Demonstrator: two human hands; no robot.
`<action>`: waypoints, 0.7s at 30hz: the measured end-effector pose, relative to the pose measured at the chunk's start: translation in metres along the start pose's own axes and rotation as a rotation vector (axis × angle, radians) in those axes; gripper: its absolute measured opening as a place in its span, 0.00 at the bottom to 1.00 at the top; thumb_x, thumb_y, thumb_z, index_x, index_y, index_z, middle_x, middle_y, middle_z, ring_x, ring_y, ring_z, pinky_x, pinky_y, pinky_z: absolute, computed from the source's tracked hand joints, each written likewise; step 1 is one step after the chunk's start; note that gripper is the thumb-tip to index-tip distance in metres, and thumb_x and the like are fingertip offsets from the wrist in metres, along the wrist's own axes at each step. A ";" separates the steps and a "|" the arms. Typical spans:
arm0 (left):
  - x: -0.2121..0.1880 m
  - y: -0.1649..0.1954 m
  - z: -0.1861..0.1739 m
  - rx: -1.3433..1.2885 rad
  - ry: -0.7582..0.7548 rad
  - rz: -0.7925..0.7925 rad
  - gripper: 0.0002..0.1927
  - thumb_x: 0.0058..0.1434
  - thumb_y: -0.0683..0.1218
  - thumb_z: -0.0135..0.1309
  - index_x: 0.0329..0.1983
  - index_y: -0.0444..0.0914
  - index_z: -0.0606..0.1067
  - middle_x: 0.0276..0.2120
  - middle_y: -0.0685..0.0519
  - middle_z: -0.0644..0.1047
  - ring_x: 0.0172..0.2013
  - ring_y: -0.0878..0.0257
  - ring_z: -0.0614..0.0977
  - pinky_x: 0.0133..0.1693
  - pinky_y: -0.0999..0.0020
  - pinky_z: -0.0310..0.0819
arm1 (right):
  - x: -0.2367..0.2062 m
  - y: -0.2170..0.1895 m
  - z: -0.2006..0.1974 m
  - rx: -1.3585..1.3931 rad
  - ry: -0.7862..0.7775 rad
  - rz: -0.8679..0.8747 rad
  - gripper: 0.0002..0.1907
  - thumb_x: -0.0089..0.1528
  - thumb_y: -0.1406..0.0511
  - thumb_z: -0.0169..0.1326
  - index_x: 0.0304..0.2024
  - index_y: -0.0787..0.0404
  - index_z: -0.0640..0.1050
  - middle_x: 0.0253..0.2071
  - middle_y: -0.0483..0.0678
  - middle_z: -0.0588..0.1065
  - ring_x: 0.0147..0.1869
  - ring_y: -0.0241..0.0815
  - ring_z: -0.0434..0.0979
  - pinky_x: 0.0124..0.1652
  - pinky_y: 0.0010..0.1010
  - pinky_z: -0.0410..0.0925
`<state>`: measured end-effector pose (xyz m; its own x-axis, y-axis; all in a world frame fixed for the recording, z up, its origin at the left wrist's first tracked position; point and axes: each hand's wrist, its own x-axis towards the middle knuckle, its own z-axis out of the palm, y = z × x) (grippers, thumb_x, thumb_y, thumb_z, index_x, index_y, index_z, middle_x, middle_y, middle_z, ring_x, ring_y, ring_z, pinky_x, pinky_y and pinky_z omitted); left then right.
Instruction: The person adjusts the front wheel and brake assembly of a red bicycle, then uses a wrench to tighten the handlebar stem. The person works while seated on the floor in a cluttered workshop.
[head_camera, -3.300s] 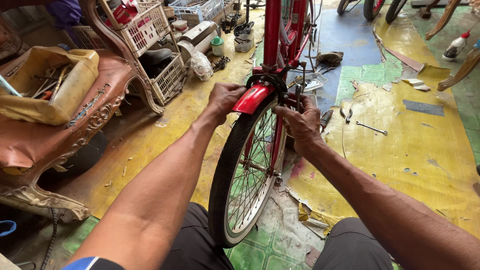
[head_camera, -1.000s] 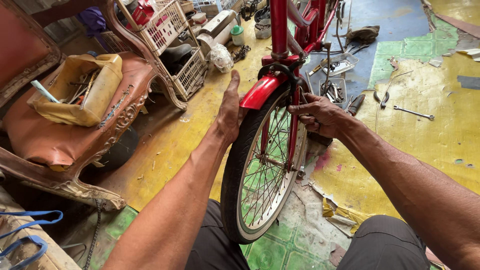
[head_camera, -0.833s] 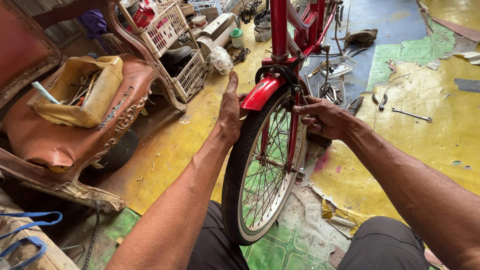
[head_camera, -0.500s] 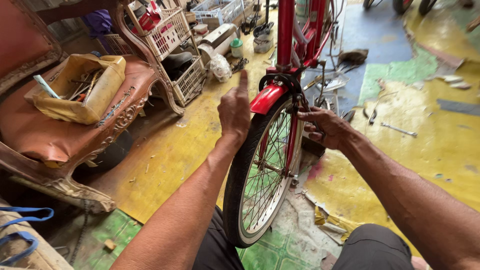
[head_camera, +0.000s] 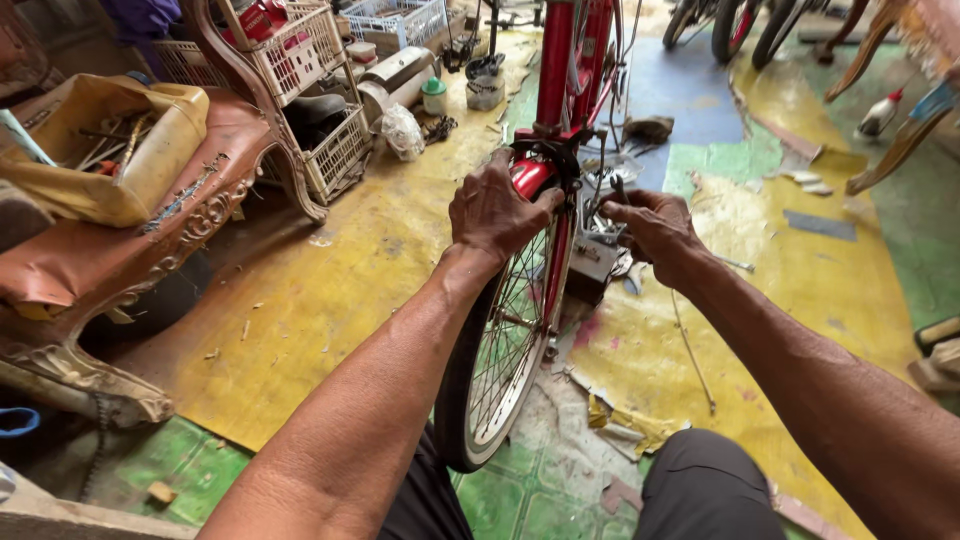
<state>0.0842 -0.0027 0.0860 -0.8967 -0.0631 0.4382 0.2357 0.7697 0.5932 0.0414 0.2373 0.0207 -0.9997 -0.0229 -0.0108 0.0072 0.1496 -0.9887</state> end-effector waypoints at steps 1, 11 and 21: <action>0.002 -0.001 0.002 -0.004 -0.003 0.004 0.33 0.47 0.62 0.64 0.50 0.38 0.74 0.39 0.43 0.83 0.38 0.48 0.85 0.43 0.54 0.80 | 0.002 0.001 0.002 0.004 0.005 -0.015 0.16 0.62 0.60 0.61 0.50 0.60 0.81 0.30 0.40 0.74 0.23 0.29 0.68 0.20 0.21 0.59; 0.000 -0.008 0.010 0.071 0.077 0.007 0.33 0.51 0.54 0.61 0.59 0.37 0.72 0.39 0.41 0.82 0.39 0.44 0.85 0.44 0.51 0.79 | -0.020 0.011 0.024 0.051 -0.005 0.031 0.11 0.61 0.63 0.60 0.43 0.62 0.82 0.30 0.41 0.78 0.21 0.29 0.66 0.18 0.23 0.58; 0.003 0.014 -0.007 0.128 0.037 0.032 0.48 0.46 0.61 0.68 0.66 0.35 0.66 0.48 0.41 0.79 0.50 0.47 0.78 0.55 0.43 0.67 | -0.076 -0.052 -0.003 -0.094 -0.070 0.249 0.10 0.63 0.62 0.59 0.39 0.64 0.80 0.22 0.42 0.69 0.22 0.31 0.67 0.18 0.26 0.58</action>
<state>0.0870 0.0035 0.1000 -0.8745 -0.0590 0.4815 0.2118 0.8466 0.4883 0.1173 0.2344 0.0738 -0.9632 -0.0421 -0.2654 0.2470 0.2504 -0.9361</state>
